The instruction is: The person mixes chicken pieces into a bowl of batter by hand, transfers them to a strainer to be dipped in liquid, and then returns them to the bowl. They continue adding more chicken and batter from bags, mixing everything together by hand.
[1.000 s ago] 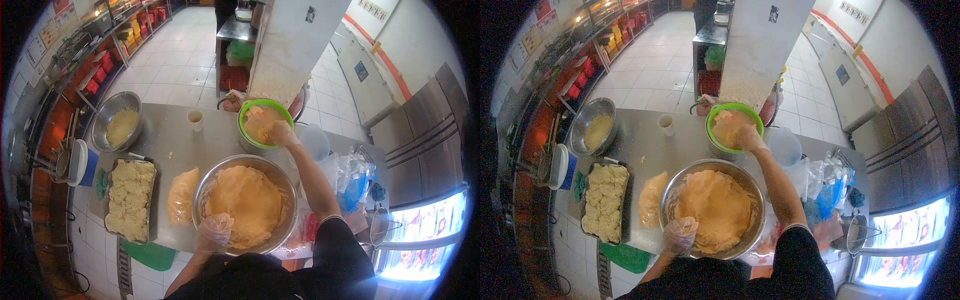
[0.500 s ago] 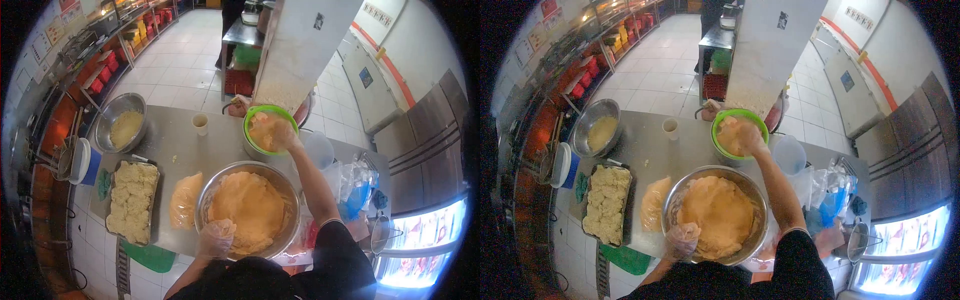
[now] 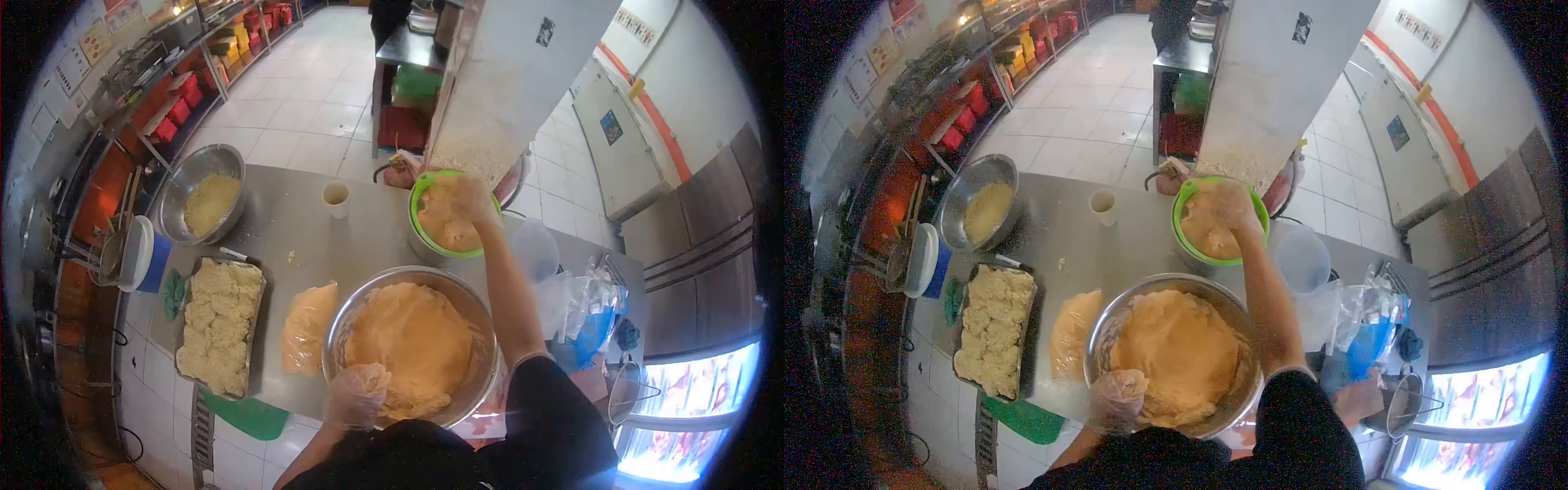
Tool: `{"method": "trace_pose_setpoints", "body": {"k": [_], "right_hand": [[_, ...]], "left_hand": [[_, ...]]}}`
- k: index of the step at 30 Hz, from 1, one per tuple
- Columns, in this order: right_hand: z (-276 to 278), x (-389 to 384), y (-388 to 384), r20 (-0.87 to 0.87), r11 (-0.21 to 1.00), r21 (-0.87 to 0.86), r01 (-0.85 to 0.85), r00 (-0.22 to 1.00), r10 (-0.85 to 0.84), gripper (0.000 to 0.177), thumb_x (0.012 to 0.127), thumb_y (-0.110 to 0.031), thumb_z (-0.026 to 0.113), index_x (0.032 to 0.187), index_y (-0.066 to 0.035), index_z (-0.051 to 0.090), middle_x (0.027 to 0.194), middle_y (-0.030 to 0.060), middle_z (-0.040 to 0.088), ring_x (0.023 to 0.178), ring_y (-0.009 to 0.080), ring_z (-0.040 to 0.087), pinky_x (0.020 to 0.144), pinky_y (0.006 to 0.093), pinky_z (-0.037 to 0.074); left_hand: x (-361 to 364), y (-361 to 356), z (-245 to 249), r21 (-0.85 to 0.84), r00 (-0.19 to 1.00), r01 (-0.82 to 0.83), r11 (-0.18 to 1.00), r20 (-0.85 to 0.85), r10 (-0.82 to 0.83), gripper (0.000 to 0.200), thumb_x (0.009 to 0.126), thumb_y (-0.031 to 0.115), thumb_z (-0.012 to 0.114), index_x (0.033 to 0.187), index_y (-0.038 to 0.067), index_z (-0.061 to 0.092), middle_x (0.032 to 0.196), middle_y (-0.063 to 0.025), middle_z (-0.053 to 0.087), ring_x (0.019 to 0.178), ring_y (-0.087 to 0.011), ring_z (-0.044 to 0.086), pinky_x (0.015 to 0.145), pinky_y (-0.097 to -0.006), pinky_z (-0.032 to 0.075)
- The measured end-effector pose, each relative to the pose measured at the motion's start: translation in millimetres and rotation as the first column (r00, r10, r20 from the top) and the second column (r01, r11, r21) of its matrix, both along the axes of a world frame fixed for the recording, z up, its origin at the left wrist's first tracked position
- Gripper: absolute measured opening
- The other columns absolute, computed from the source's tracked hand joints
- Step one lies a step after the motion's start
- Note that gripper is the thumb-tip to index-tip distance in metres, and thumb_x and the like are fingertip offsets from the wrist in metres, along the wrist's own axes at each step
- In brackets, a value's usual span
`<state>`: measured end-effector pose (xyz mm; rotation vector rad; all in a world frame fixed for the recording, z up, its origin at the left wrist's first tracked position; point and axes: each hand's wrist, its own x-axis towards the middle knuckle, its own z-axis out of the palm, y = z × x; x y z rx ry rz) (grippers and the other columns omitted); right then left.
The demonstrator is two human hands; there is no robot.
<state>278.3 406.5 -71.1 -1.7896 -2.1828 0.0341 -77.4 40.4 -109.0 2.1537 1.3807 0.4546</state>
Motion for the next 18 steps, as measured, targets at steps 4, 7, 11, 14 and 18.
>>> {"method": "trace_pose_setpoints", "body": {"k": [4,7,11,14,18], "right_hand": [[67.7,-27.6,-138.8,-0.501,0.971,-0.160,0.178,0.833,-0.235,0.023,0.085,-0.025,0.072,0.097,-0.007,0.077,0.086,0.0178,0.074,0.080,0.0315,0.071,0.077,0.0408,0.056],[71.7,-46.3,-208.6,-0.465,0.889,-0.424,0.175,0.800,-0.379,0.023,0.090,-0.026,0.070,0.098,-0.006,0.076,0.092,0.0165,0.075,0.083,0.0305,0.071,0.081,0.0404,0.056],[3.6,-65.6,-250.2,-0.127,0.765,-0.618,0.180,0.937,-0.324,0.036,0.096,-0.035,0.066,0.115,-0.007,0.076,0.112,0.0159,0.076,0.108,0.0321,0.072,0.096,0.0418,0.055],[-73.2,-100.1,-255.8,-0.013,0.799,-0.534,0.277,0.942,-0.336,0.051,0.099,-0.044,0.063,0.135,-0.008,0.068,0.132,0.0188,0.070,0.129,0.0337,0.064,0.109,0.0436,0.050],[-123.1,-87.2,-242.5,-0.087,0.465,-0.885,0.021,0.974,-0.210,0.065,0.100,-0.046,0.060,0.154,-0.010,0.052,0.151,0.0223,0.057,0.143,0.0359,0.053,0.117,0.0436,0.043]], "left_hand": [[-0.7,16.0,28.1,-0.054,0.987,0.063,0.997,0.151,-0.055,0.025,0.096,0.030,0.064,0.109,0.010,0.072,0.104,-0.0126,0.073,0.093,-0.0372,0.069,0.082,-0.0444,0.056],[10.4,43.6,62.3,-0.169,0.956,-0.058,0.984,0.273,0.103,0.034,0.099,0.033,0.061,0.117,0.005,0.069,0.111,-0.0199,0.072,0.102,-0.0416,0.068,0.092,-0.0442,0.056],[37.3,101.5,35.8,-0.222,0.985,0.022,0.975,-0.163,-0.059,0.035,0.090,0.023,0.065,0.120,0.006,0.072,0.118,-0.0254,0.069,0.108,-0.0436,0.068,0.092,-0.0499,0.056],[65.5,136.4,-33.4,-0.330,0.852,0.106,0.938,-0.457,-0.257,0.042,0.090,0.025,0.065,0.125,0.001,0.069,0.125,-0.0316,0.067,0.115,-0.0441,0.068,0.099,-0.0465,0.056],[82.0,166.4,-66.0,-0.510,0.872,0.055,0.858,-0.395,-0.290,0.052,0.087,0.027,0.069,0.131,0.001,0.065,0.124,-0.0308,0.069,0.120,-0.0402,0.068,0.103,-0.0459,0.055]]}}
